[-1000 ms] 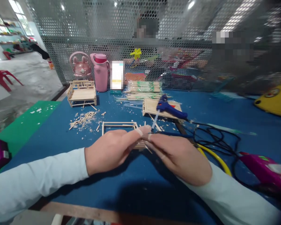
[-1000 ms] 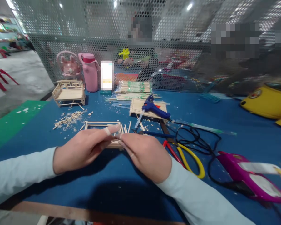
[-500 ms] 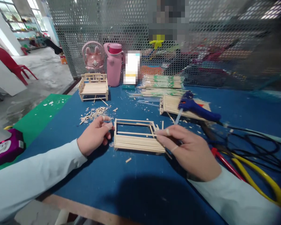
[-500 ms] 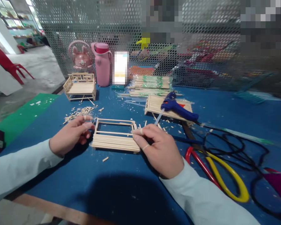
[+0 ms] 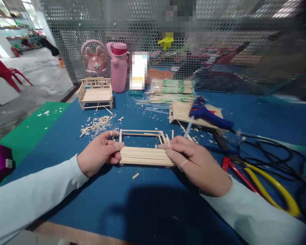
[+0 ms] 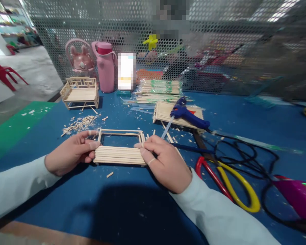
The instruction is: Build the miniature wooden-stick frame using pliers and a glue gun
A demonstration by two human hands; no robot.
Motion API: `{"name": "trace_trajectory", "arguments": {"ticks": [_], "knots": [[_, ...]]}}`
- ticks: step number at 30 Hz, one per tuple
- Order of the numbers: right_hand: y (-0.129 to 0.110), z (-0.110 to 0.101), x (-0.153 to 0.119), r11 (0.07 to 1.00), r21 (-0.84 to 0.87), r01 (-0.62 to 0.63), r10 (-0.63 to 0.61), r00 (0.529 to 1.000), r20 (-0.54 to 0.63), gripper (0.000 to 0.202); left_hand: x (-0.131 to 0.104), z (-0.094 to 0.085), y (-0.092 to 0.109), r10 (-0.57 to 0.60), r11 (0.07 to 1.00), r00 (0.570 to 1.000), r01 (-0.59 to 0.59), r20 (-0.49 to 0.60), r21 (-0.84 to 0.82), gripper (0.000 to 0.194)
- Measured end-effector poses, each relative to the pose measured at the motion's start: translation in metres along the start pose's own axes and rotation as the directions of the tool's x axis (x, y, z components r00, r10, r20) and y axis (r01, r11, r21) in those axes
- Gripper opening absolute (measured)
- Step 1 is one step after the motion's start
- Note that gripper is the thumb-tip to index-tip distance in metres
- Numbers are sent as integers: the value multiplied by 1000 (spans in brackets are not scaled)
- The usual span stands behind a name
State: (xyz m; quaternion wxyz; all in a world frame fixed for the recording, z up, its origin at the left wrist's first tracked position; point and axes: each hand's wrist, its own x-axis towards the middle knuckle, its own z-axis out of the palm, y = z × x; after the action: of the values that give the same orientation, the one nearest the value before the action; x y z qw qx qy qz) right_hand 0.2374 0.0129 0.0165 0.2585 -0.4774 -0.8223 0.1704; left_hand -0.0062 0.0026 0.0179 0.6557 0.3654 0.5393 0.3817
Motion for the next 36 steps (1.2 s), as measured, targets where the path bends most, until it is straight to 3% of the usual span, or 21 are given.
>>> {"name": "trace_trajectory", "arguments": {"ticks": [3,6,9,12,18,25,31,36], "knots": [[1,-8,-9,998,54,8,-9,1000,17,34,0,-1,-1,24,1000,1000,-24,10,20,39],[5,-12,-18,996,81,-24,28,998,-51,46,1,-2,-3,39,999,999,-40,26,36,43],[9,-10,-21,998,55,-2,6,997,-75,39,2,-4,-4,35,998,999,-37,41,44,43],[11,-6,-20,999,27,25,-25,1000,-9,32,2,-3,-5,14,999,999,-16,41,45,44],[15,-3,-20,988,-80,133,-133,991,3,32,2,-1,-5,46,999,998,-47,40,27,38],[15,3,-23,987,-140,81,-90,994,-56,37,0,3,4,-50,998,998,48,-35,-50,18],[20,3,-22,982,-93,163,-165,986,-18,28,3,-1,8,-111,991,994,110,1,-81,27],[12,-1,-21,998,67,8,-10,1000,29,39,3,-5,3,-84,996,995,86,58,-32,43]]}}
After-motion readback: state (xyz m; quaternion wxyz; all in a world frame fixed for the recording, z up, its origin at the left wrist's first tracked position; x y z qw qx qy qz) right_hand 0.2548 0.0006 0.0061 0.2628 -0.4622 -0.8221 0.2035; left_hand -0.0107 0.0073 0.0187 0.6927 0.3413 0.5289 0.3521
